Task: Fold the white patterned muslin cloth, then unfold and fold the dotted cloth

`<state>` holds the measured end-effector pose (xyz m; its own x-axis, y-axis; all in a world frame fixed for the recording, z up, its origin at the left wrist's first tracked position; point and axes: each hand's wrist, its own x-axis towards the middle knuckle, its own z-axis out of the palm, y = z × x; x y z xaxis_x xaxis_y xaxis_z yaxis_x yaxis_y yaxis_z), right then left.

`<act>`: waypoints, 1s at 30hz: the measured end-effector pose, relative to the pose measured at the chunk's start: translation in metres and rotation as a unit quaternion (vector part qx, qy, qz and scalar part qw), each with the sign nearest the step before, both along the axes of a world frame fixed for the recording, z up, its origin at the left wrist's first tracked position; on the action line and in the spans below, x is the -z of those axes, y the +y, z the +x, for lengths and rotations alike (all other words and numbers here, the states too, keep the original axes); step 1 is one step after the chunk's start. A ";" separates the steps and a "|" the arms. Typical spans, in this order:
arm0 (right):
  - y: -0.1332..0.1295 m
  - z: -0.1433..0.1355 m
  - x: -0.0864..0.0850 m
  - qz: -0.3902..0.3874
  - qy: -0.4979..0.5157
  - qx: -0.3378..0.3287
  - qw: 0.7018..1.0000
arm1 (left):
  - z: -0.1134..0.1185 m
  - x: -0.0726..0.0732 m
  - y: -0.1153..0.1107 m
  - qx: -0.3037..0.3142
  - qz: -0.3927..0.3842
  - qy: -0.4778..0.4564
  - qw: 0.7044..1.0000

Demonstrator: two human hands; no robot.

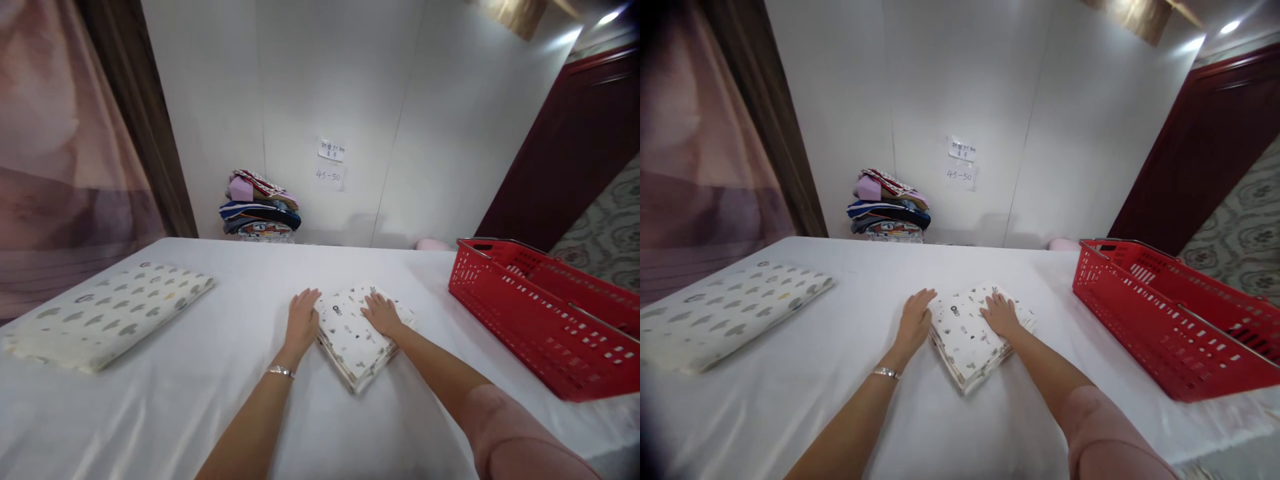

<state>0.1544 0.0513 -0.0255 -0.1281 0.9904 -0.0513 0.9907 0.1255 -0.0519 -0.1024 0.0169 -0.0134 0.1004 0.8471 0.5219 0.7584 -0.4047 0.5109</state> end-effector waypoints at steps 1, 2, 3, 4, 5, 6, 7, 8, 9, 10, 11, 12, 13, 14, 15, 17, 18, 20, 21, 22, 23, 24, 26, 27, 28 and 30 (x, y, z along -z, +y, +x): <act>0.000 0.000 -0.001 -0.007 0.001 0.000 1.000 | 0.007 0.000 -0.004 0.023 0.006 0.041 0.999; 0.001 0.000 -0.003 -0.013 0.002 -0.002 1.000 | 0.013 0.003 -0.008 0.041 0.003 0.081 0.996; 0.002 0.000 -0.005 -0.017 0.003 -0.007 1.000 | 0.018 0.006 -0.011 0.050 -0.004 0.115 0.992; 0.005 -0.001 -0.008 -0.020 0.003 -0.012 1.000 | 0.022 0.011 -0.013 0.054 -0.010 0.142 0.988; 0.009 -0.002 -0.011 -0.018 0.004 -0.017 1.000 | 0.024 0.016 -0.014 0.051 -0.012 0.161 0.986; 0.015 -0.004 -0.014 -0.013 0.006 -0.019 1.000 | 0.025 0.021 -0.014 0.046 -0.010 0.174 0.984; 0.021 -0.006 -0.018 -0.002 0.010 -0.018 1.000 | 0.025 0.024 -0.014 0.041 -0.004 0.184 0.982; 0.028 -0.008 -0.021 0.012 0.015 -0.015 1.000 | 0.025 0.027 -0.014 0.036 0.003 0.190 0.981; 0.035 -0.009 -0.023 0.030 0.022 -0.011 0.999 | 0.024 0.029 -0.013 0.031 0.009 0.193 0.981; 0.042 -0.010 -0.024 0.046 0.031 -0.008 0.998 | 0.022 0.030 -0.012 0.028 0.014 0.195 0.980; 0.049 -0.010 -0.023 0.052 0.039 -0.004 0.998 | 0.021 0.030 -0.012 0.026 0.016 0.196 0.980; 0.055 -0.008 -0.022 0.047 0.046 0.003 0.998 | 0.021 0.030 -0.012 0.027 0.017 0.198 0.980; 0.059 -0.005 -0.018 0.036 0.053 0.012 0.998 | 0.020 0.030 -0.013 0.028 0.015 0.200 0.979; 0.063 -0.002 -0.014 0.019 0.058 0.021 0.998 | 0.020 0.029 -0.013 0.030 0.012 0.202 0.979; 0.065 0.002 -0.009 0.002 0.062 0.030 0.998 | 0.020 0.029 -0.013 0.032 0.007 0.203 0.979; 0.067 0.008 -0.001 -0.020 0.071 0.040 0.996 | 0.021 0.030 -0.013 0.035 -0.003 0.205 0.978; 0.068 0.010 0.002 -0.020 0.077 0.041 0.996 | 0.021 0.030 -0.013 0.036 -0.006 0.205 0.978; 0.069 0.011 0.005 -0.019 0.090 0.042 0.995 | 0.022 0.031 -0.012 0.039 -0.008 0.205 0.978; 0.069 0.011 0.004 -0.021 0.098 0.043 0.994 | 0.022 0.032 -0.011 0.041 -0.006 0.203 0.978; 0.070 0.011 0.003 -0.024 0.107 0.043 0.993 | 0.021 0.033 -0.011 0.043 -0.003 0.200 0.979; 0.070 0.012 0.000 -0.029 0.115 0.041 0.992 | 0.020 0.034 -0.011 0.046 0.001 0.195 0.980; 0.071 0.013 -0.003 -0.035 0.122 0.037 0.991 | 0.019 0.035 -0.011 0.049 0.004 0.189 0.981; 0.069 0.021 -0.009 -0.043 0.136 0.026 0.989 | 0.017 0.035 -0.012 0.060 0.005 0.172 0.983; 0.066 0.028 -0.012 -0.044 0.138 0.024 0.989 | 0.016 0.034 -0.012 0.067 0.000 0.161 0.985; 0.063 0.035 -0.014 -0.045 0.138 0.026 0.989 | 0.015 0.033 -0.012 0.074 -0.007 0.147 0.986; 0.053 0.054 -0.017 -0.046 0.130 0.037 0.990 | 0.014 0.029 -0.011 0.074 -0.025 0.107 0.991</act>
<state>0.2080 0.1045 -0.0080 -0.0771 0.9901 -0.1172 0.9487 0.0367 -0.3140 -0.0888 0.0055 -0.0421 0.3284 0.8389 0.4341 0.7860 -0.4975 0.3669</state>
